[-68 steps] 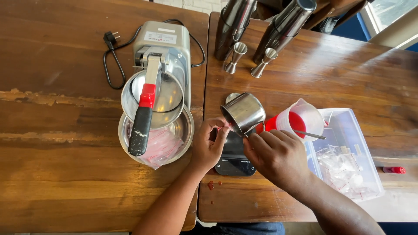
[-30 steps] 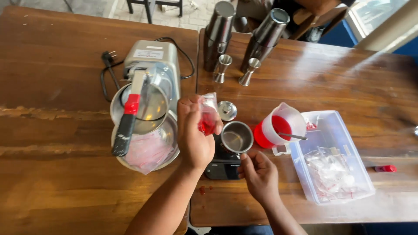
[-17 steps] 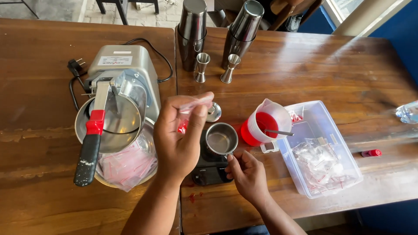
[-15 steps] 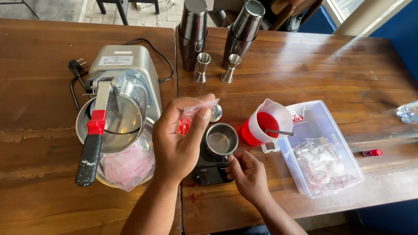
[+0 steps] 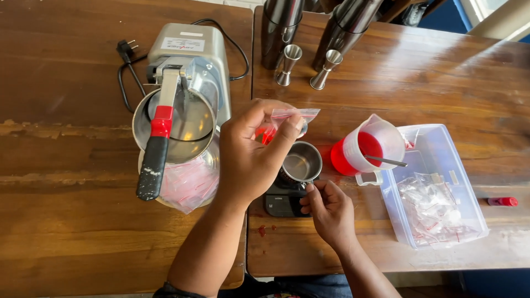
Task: The person stirs a red liquid in a plastic cup using a metal spoon. They then pour the liquid into a small metal cup placed on a digital scale. Finally, they transfer the liquid from the metal cup into small plastic bags and seal them.
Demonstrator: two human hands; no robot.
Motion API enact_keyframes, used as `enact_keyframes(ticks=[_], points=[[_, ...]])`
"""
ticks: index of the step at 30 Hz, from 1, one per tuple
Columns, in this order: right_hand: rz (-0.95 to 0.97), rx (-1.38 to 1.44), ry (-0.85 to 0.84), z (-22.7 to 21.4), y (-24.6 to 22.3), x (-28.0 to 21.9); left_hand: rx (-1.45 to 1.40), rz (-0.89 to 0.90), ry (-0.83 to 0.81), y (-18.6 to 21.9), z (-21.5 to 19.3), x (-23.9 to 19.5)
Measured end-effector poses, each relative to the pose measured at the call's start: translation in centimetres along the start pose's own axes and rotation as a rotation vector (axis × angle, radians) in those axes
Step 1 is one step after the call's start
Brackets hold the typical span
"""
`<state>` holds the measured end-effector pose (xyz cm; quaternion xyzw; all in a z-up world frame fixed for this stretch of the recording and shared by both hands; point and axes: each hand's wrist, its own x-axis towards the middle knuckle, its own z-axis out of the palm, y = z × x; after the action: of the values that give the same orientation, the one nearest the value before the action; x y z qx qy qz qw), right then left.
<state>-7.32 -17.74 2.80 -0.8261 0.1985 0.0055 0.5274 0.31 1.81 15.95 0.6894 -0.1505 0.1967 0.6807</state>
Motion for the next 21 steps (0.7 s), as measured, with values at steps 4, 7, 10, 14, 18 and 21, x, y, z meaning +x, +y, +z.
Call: enact_keyframes(ticks=[4, 7, 10, 14, 18, 21], points=[[0.032, 0.035, 0.017, 0.4, 0.2, 0.2, 0.061, -0.041, -0.015, -0.3, -0.2, 0.4], [0.034, 0.045, 0.032, 0.6, 0.3, 0.2, -0.031, -0.121, -0.086, -1.2, -0.1, 0.6], [0.05, 0.075, 0.02, 0.9, 0.7, 0.1, -0.291, -0.218, -0.191, -2.3, 0.0, 0.7], [0.038, 0.087, 0.016, 1.0, 1.0, 0.0, -0.511, -0.355, -0.227, -2.0, 0.1, 0.6], [-0.02, -0.061, 0.019, 0.7, 0.6, -0.1, -0.389, -0.339, -0.219, -2.5, 0.0, 0.3], [-0.138, -0.136, 0.039, 0.2, 0.7, -0.3, -0.39, -0.356, -0.228, -1.8, 0.1, 0.2]])
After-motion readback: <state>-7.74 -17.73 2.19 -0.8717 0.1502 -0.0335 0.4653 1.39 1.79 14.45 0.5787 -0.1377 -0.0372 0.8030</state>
